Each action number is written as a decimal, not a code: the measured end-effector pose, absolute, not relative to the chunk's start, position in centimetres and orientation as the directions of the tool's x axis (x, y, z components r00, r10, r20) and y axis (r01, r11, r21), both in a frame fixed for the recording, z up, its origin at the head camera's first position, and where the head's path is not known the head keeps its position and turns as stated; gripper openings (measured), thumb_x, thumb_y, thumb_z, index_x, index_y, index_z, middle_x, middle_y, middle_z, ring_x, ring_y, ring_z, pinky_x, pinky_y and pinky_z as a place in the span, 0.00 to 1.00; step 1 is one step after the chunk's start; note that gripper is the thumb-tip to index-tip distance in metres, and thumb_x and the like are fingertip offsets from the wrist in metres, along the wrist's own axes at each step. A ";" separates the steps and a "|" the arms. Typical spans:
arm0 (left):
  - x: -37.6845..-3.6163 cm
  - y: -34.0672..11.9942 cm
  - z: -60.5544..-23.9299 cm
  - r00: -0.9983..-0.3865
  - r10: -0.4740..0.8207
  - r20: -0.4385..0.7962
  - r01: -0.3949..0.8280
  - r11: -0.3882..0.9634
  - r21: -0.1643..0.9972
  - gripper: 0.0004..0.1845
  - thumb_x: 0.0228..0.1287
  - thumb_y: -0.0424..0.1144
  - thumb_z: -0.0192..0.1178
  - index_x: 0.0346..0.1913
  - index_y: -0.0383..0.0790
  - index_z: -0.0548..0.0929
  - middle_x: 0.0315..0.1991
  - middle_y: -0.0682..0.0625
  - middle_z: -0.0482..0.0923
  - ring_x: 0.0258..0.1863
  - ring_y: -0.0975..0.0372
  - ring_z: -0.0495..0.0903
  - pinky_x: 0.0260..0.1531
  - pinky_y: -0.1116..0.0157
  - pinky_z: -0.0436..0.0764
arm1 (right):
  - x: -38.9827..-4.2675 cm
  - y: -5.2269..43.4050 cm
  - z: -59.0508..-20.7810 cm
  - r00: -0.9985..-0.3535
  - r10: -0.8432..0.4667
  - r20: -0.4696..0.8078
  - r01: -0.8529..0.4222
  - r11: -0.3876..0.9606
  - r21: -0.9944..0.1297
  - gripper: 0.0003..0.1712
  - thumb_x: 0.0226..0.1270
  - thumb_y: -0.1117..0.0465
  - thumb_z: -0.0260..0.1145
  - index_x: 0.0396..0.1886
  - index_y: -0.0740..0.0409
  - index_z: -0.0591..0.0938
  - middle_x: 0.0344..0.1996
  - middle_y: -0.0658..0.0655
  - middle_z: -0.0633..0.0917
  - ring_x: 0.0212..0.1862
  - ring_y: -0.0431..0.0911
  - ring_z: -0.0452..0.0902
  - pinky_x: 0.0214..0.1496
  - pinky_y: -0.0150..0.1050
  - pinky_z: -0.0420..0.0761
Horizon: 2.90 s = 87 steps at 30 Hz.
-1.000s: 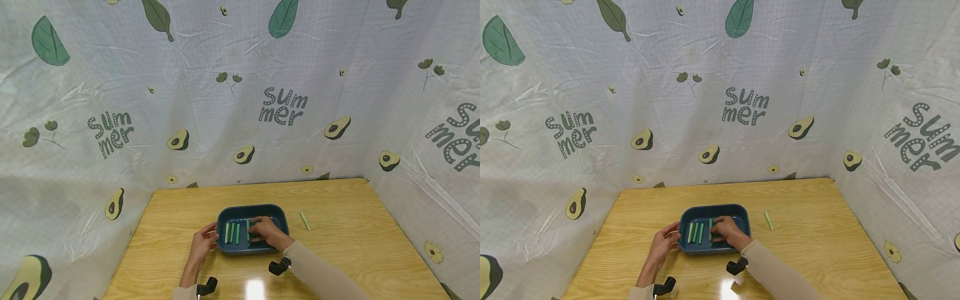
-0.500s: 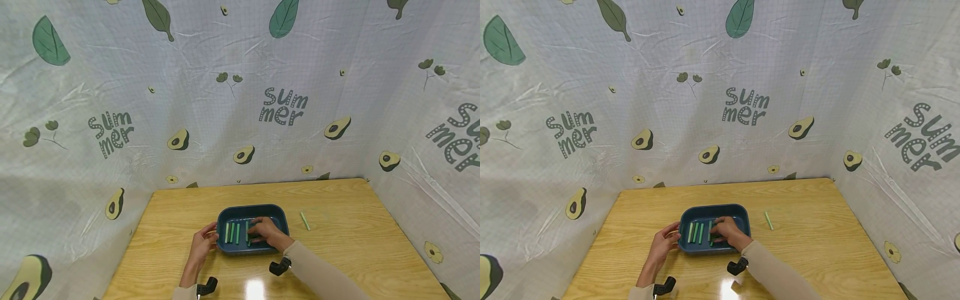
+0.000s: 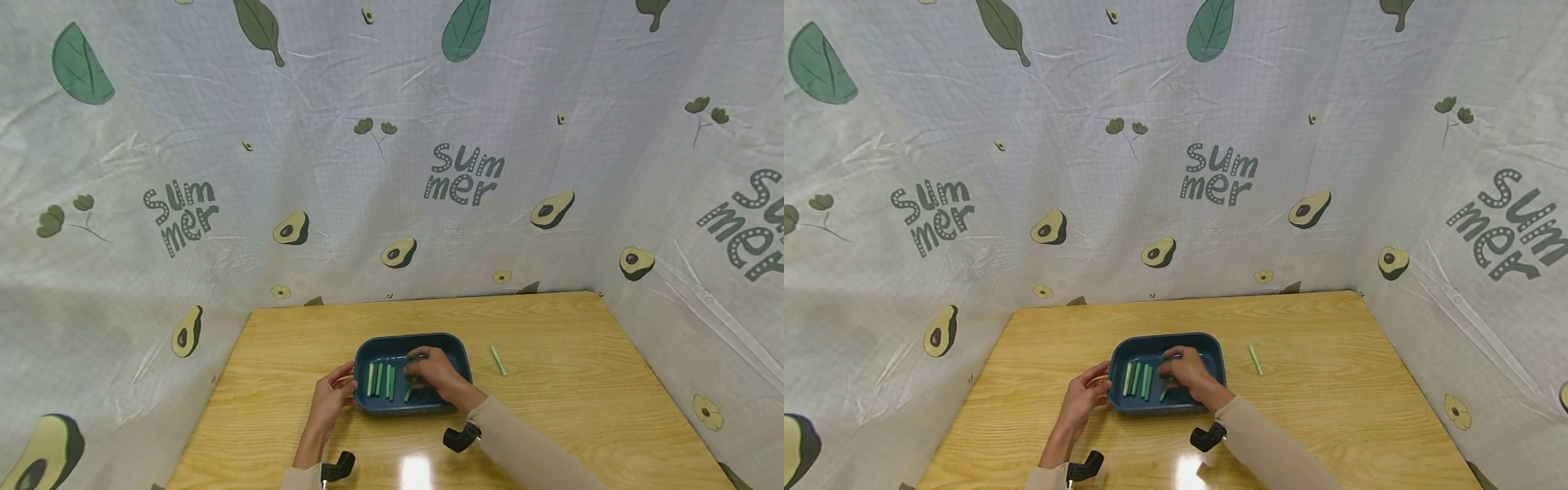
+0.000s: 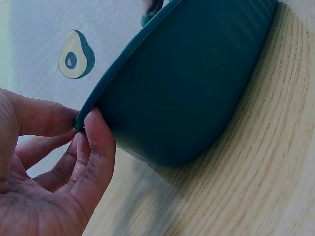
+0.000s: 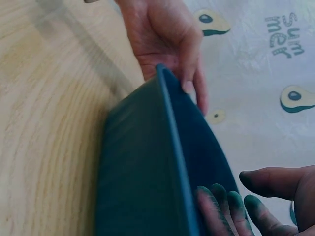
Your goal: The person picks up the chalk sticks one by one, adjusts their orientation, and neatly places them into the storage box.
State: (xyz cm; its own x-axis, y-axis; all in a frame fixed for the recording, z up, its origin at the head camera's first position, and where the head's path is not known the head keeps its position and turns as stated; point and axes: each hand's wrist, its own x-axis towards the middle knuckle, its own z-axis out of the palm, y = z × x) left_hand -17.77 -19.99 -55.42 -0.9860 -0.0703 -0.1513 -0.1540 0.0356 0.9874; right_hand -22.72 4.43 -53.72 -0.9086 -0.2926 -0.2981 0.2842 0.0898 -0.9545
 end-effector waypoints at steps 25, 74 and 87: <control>-17.7 -20.0 -55.6 -0.987 -0.079 -0.143 -0.146 0.039 0.988 0.24 0.66 0.25 0.55 0.66 0.32 0.74 0.57 0.36 0.74 0.42 0.60 0.79 0.29 0.64 0.83 | -21.9 9.1 -49.6 -0.977 -0.119 -0.177 0.172 0.052 -0.984 0.20 0.63 0.66 0.67 0.55 0.63 0.79 0.44 0.61 0.84 0.42 0.47 0.83 0.44 0.49 0.86; -17.8 -20.2 -55.6 -0.985 -0.073 -0.157 -0.160 0.031 0.987 0.24 0.67 0.25 0.55 0.66 0.33 0.73 0.58 0.35 0.73 0.46 0.56 0.79 0.31 0.63 0.83 | -20.7 18.4 -53.8 -0.948 0.317 -0.040 0.138 0.294 -0.946 0.23 0.68 0.61 0.65 0.61 0.62 0.76 0.53 0.67 0.82 0.45 0.44 0.83 0.46 0.38 0.83; -17.7 -20.1 -55.4 -0.987 -0.061 -0.151 -0.152 0.014 0.988 0.25 0.67 0.25 0.55 0.68 0.30 0.71 0.59 0.34 0.72 0.42 0.60 0.80 0.30 0.62 0.83 | -20.9 16.9 -57.4 -0.864 0.498 0.076 0.120 0.349 -0.930 0.20 0.66 0.63 0.67 0.56 0.64 0.78 0.46 0.68 0.86 0.47 0.60 0.83 0.44 0.46 0.83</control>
State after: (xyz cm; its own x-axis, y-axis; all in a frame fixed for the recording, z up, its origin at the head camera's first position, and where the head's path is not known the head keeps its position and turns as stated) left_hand -17.68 -20.07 -55.38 -0.9866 -0.0608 -0.1513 -0.1524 0.0137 0.9882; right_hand -20.91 16.92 -57.36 -0.8638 0.4980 0.0757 0.1195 0.3486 -0.9296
